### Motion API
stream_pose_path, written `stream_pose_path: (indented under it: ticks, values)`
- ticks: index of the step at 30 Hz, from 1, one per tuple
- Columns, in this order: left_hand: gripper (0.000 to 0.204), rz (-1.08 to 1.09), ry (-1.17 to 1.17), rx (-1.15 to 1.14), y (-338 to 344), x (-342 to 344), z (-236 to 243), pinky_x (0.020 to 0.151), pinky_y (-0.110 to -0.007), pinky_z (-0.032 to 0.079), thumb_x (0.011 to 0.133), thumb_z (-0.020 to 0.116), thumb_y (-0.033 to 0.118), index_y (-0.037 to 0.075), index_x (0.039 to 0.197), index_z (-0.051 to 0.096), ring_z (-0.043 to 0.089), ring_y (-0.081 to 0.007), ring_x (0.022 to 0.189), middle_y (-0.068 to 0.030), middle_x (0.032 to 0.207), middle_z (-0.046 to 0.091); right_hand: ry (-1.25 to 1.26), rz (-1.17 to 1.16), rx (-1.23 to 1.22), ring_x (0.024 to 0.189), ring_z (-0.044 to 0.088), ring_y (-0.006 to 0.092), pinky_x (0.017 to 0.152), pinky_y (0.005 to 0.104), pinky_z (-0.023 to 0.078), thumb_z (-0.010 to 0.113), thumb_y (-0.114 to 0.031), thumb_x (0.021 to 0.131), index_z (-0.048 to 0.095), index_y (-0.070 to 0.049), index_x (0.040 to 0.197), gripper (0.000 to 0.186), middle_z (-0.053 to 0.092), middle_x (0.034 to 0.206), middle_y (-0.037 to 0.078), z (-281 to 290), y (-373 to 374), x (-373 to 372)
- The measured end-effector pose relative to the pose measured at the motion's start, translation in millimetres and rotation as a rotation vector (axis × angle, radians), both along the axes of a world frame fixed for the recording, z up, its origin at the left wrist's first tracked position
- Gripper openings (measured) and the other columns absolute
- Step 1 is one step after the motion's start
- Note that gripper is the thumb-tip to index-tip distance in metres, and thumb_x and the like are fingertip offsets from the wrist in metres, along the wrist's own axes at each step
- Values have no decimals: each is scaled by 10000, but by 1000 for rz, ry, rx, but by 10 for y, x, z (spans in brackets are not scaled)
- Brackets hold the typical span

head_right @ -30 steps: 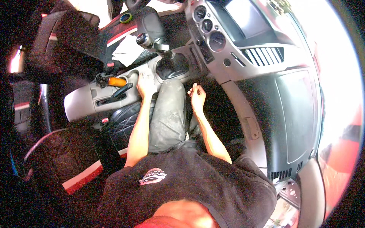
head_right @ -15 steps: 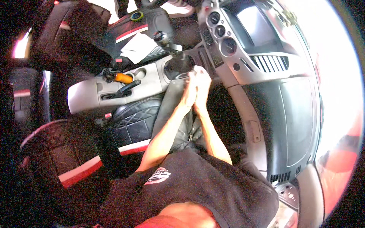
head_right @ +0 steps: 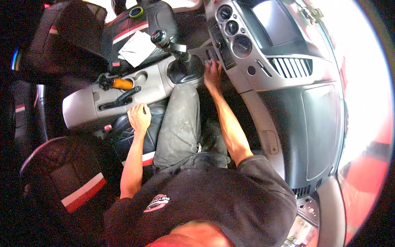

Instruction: The person wipes the dashboard, center console, and car stereo display with a cloth by hand. They also handle the gear shift knob and steering wheel area.

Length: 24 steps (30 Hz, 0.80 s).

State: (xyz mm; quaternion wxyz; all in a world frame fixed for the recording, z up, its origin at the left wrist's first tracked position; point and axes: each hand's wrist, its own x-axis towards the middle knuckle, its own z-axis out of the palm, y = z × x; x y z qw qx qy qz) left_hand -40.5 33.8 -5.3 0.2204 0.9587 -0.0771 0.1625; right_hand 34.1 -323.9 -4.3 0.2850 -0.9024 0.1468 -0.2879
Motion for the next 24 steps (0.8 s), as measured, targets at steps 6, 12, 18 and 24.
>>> stream_pose_path:
  ticks: [6, 12, 18, 24]
  values:
    - [197, 40, 43, 46, 29, -30, -10, 895, -442, 429, 858, 602, 227, 72, 760, 673, 606, -283, 841, -91, 812, 675, -52, 20, -90, 978, 565, 363, 840, 452, 450, 660, -194, 874, 673, -52, 1085, 254, 583, 1012, 159, 13, -13, 437]
    - [166, 38, 77, 55, -36, -12, 27, 884, -432, 430, 840, 620, 218, 83, 759, 670, 599, -271, 832, -77, 801, 665, -138, -8, -119, 976, 568, 353, 841, 449, 452, 653, -195, 890, 704, -57, 1005, 187, 586, 1007, 153, -236, -164, 569]
    - [146, 35, 24, 80, 13, 0, -6, 876, -421, 428, 842, 625, 207, 87, 766, 662, 599, -265, 828, -63, 815, 668, -62, 11, 1, 1085, 534, 407, 908, 476, 436, 622, -225, 926, 648, -64, 1129, 260, 576, 1108, 227, -269, 36, -262]
    - [146, 18, 21, 49, -37, 37, 6, 856, -412, 437, 831, 627, 197, 82, 748, 660, 609, -262, 786, -65, 790, 670, -7, -68, -38, 983, 553, 336, 858, 450, 453, 639, -268, 917, 674, -74, 1074, 252, 546, 1027, 135, 27, 31, 332]
